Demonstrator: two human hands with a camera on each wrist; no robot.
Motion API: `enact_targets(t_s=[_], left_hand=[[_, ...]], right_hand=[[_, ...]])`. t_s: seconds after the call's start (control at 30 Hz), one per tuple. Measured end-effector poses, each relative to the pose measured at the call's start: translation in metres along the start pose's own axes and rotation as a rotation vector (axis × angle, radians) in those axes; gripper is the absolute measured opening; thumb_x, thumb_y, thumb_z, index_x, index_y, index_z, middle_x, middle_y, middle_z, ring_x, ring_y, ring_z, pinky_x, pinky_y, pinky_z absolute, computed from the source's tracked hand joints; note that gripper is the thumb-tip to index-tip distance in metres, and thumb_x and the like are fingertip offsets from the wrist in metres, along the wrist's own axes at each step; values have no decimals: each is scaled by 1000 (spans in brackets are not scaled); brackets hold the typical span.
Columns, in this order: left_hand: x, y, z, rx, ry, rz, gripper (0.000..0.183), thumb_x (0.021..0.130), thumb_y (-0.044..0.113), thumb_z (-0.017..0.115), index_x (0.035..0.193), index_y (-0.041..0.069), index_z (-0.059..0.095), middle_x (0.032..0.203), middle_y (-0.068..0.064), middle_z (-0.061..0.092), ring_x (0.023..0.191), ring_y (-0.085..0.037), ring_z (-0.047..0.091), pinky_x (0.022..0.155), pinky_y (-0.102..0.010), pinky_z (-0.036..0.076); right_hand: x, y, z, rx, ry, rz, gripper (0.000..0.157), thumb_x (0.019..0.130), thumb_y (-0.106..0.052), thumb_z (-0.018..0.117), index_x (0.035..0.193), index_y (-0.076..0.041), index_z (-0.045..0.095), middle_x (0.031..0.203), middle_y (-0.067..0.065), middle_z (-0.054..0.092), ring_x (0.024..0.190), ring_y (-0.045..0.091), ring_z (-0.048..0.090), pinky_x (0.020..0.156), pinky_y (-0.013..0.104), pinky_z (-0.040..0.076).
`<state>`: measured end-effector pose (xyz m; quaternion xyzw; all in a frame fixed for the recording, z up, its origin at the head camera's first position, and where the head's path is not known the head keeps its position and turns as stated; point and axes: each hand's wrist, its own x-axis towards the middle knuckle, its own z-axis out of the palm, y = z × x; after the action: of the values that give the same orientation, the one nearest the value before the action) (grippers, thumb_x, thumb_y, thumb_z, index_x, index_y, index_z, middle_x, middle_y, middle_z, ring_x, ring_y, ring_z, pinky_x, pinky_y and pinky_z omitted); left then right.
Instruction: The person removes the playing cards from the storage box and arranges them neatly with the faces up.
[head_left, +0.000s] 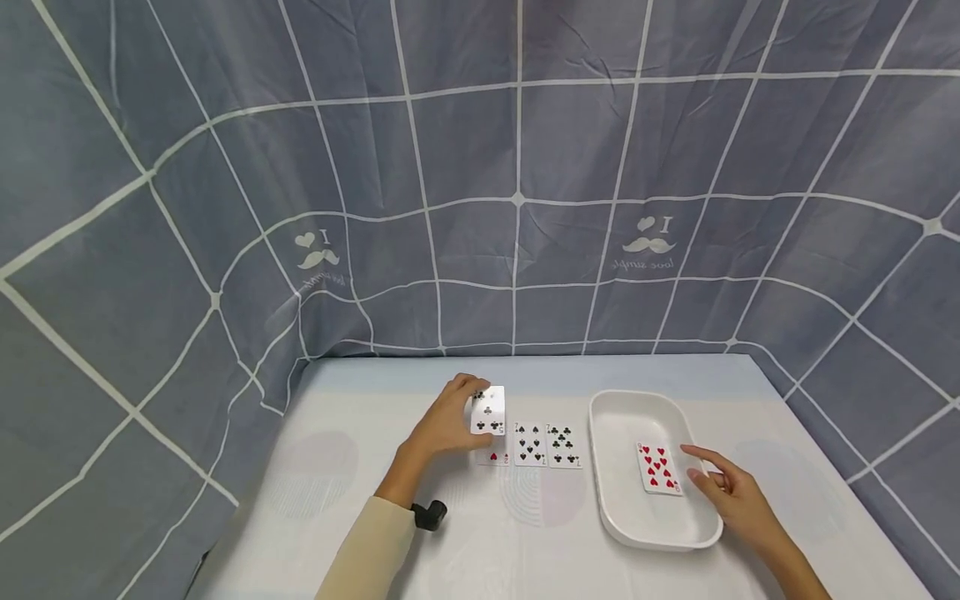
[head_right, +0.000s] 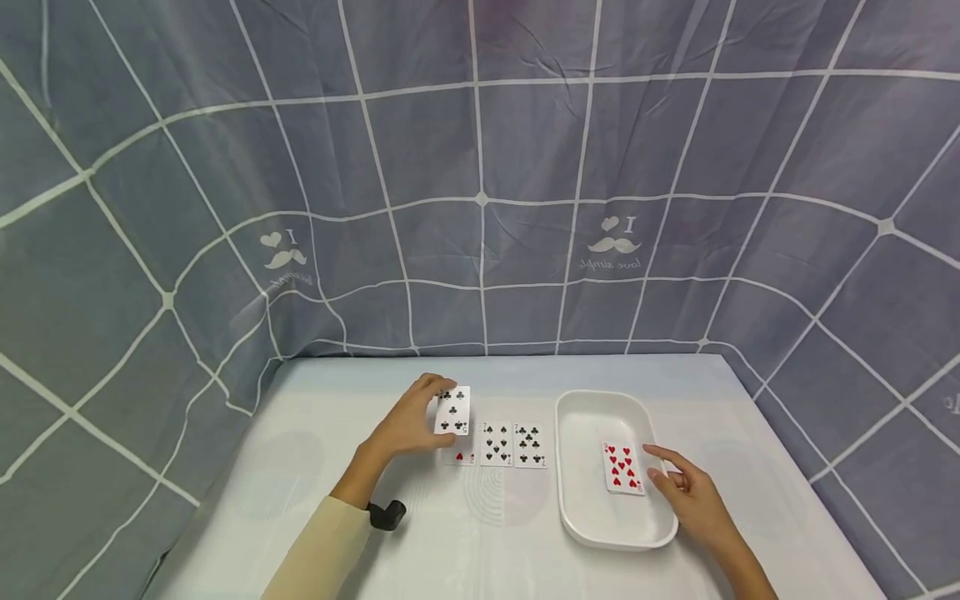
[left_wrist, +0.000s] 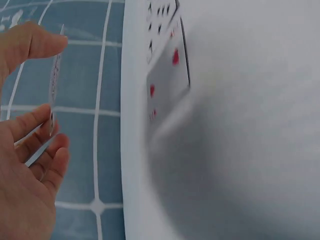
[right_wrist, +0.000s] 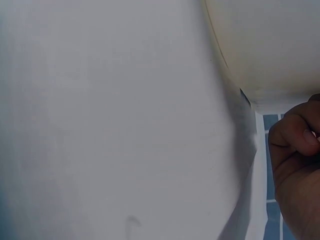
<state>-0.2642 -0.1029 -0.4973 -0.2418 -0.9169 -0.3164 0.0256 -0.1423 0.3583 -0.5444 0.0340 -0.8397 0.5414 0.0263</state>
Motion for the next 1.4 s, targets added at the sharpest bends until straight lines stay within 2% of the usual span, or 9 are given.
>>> enact_targets(t_s=[0.17, 0.3, 0.4, 0.6, 0.73, 1.07, 1.4], left_hand=[[-17, -25, -12, 10, -21, -58, 83, 71, 33, 89, 144, 12, 57, 142, -6, 53, 132, -29, 53, 109, -53, 47], [-25, -40, -16, 38, -66, -110, 83, 71, 33, 87, 144, 10, 57, 142, -7, 53, 133, -30, 51, 110, -53, 46], [-27, -47, -15, 53, -101, -129, 83, 70, 31, 88, 144, 9, 57, 141, -9, 53, 134, -31, 50, 109, -55, 46], [-29, -57, -8, 76, -163, -136, 82, 71, 32, 90, 145, 14, 58, 144, -11, 51, 134, -34, 48, 108, -57, 46], [-29, -57, -3, 102, -178, -143, 82, 71, 33, 90, 145, 17, 58, 145, -11, 50, 134, -34, 47, 108, -57, 46], [-26, -44, -3, 164, -209, -172, 80, 68, 34, 91, 142, 22, 61, 142, -6, 50, 127, -30, 45, 104, -53, 46], [-27, -45, -1, 139, -206, -196, 82, 67, 34, 93, 141, 22, 61, 144, -8, 49, 130, -32, 45, 107, -54, 45]], right_hand=[[1, 2, 1, -22, 0, 29, 42, 105, -17, 61, 143, -1, 52, 57, -4, 54, 45, 8, 56, 43, 29, 51], [2, 0, 1, -30, 6, 46, 43, 105, -18, 60, 144, -1, 52, 58, -1, 56, 47, 10, 58, 44, 30, 52], [1, -1, 2, -31, 8, 44, 43, 105, -18, 60, 143, -1, 52, 59, 1, 57, 47, 11, 58, 44, 30, 52], [2, -1, 1, -48, 4, 34, 42, 105, -17, 61, 143, 0, 52, 57, -2, 54, 45, 8, 54, 43, 29, 50], [2, -1, 2, -52, 6, 51, 43, 105, -18, 61, 143, 0, 53, 58, -2, 55, 46, 9, 55, 44, 29, 50], [3, -4, 1, -76, 16, 76, 43, 105, -21, 61, 143, -2, 53, 58, 0, 55, 47, 10, 56, 44, 30, 51], [2, -5, 1, -75, 13, 115, 45, 105, -22, 61, 145, -4, 53, 58, 1, 54, 46, 10, 54, 44, 29, 50]])
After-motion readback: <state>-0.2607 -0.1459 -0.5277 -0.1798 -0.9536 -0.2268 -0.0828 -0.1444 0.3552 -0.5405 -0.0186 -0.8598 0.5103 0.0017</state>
